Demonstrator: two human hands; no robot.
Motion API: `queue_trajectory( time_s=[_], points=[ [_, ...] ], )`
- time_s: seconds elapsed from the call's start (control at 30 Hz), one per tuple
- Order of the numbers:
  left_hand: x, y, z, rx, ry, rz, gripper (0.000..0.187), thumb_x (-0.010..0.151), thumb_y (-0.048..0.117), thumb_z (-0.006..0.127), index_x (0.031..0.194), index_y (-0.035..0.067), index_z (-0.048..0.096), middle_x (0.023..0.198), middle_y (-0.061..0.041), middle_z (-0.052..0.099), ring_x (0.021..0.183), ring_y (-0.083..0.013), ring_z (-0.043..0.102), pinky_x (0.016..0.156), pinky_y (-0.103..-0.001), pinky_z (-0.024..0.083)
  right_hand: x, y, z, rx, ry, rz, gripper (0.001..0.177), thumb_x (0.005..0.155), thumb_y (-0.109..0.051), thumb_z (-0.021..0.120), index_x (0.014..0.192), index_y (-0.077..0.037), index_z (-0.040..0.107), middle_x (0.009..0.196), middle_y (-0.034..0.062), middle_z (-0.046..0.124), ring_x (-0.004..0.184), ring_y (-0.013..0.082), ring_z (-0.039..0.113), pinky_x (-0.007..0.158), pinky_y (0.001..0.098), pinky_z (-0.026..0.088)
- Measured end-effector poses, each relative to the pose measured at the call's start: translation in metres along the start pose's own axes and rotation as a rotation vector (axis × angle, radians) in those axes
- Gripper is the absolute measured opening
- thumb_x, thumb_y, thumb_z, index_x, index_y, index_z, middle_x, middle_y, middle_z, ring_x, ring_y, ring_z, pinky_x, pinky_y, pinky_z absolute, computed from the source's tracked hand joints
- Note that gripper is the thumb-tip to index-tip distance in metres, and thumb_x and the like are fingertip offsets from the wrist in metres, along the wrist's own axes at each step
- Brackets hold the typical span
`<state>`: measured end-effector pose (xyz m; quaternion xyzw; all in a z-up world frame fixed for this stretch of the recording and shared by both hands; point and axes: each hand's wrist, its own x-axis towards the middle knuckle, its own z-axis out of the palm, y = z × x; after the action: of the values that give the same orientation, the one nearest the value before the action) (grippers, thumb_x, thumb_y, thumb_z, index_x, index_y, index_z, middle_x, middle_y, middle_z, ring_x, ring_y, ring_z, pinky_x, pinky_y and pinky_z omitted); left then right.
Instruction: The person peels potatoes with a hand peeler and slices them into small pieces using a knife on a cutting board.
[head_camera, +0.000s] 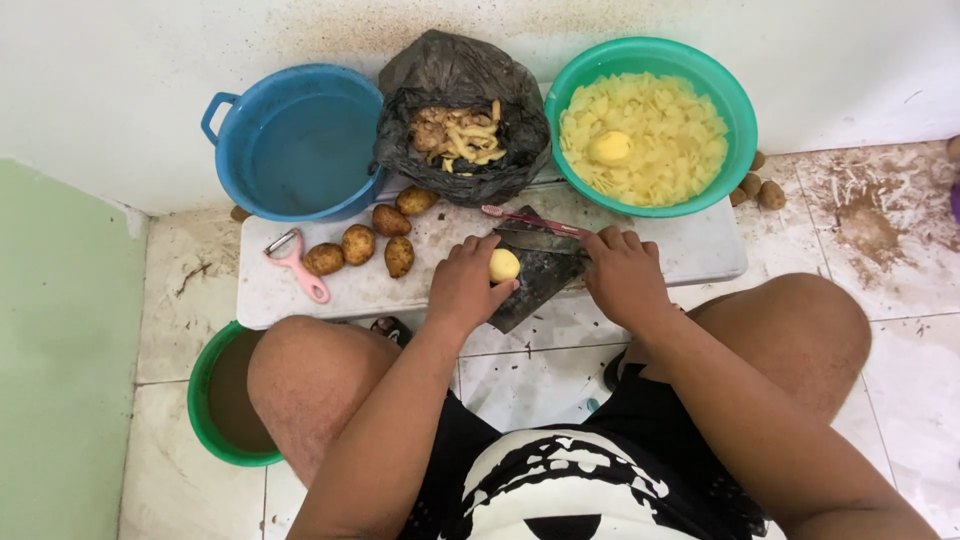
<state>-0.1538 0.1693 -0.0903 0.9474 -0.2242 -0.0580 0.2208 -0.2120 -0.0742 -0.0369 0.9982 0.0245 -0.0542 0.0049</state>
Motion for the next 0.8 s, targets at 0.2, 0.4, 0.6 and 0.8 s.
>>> queue_trajectory(
  time_s=[0.2,0.4,0.6,0.8],
  points=[
    [-0.011,0.005,-0.006,-0.147,0.058,-0.077,0.074,0.085,0.044,0.082,0.141,0.003,0.056,0.128,-0.018,0.061,0.121,-0.0393,0.065,0.091,-0.054,0.055,0.006,0.019,0.038,-0.023,0.035,0.026,0.031,0.092,-0.036,0.066,0.119,-0.021,0.066,0.113,0.0024,0.065,0.112,0.0240,0.062,0.092,0.0444,0.043],
    [-0.010,0.009,-0.009,-0.087,0.027,-0.029,0.064,0.094,0.044,0.074,0.143,0.006,0.058,0.131,-0.013,0.060,0.123,-0.0347,0.065,0.098,-0.055,0.050,-0.017,-0.005,-0.010,0.409,-0.131,0.151,0.028,0.103,-0.027,0.054,0.121,-0.006,0.061,0.084,0.0157,0.070,0.077,0.0327,0.074,0.069,0.0447,0.056],
    [-0.014,0.008,-0.019,-0.190,0.040,0.057,0.075,0.092,0.034,0.078,0.152,0.001,0.048,0.147,-0.022,0.051,0.132,-0.0452,0.058,0.103,-0.064,0.049,-0.042,-0.023,0.018,1.366,-0.162,0.294,0.044,0.109,-0.039,0.043,0.102,-0.001,0.064,0.066,0.0120,0.062,0.046,0.0214,0.062,0.037,0.0322,0.050],
    [-0.010,-0.010,0.004,-0.188,0.077,0.043,0.064,0.095,0.037,0.077,0.145,0.004,0.056,0.136,-0.015,0.059,0.127,-0.0387,0.063,0.101,-0.057,0.051,-0.070,-0.063,0.056,1.728,-0.215,0.293,0.046,0.112,-0.037,0.034,0.096,-0.003,0.059,0.069,0.0098,0.051,0.048,0.0198,0.054,0.039,0.0321,0.047]
  ],
)
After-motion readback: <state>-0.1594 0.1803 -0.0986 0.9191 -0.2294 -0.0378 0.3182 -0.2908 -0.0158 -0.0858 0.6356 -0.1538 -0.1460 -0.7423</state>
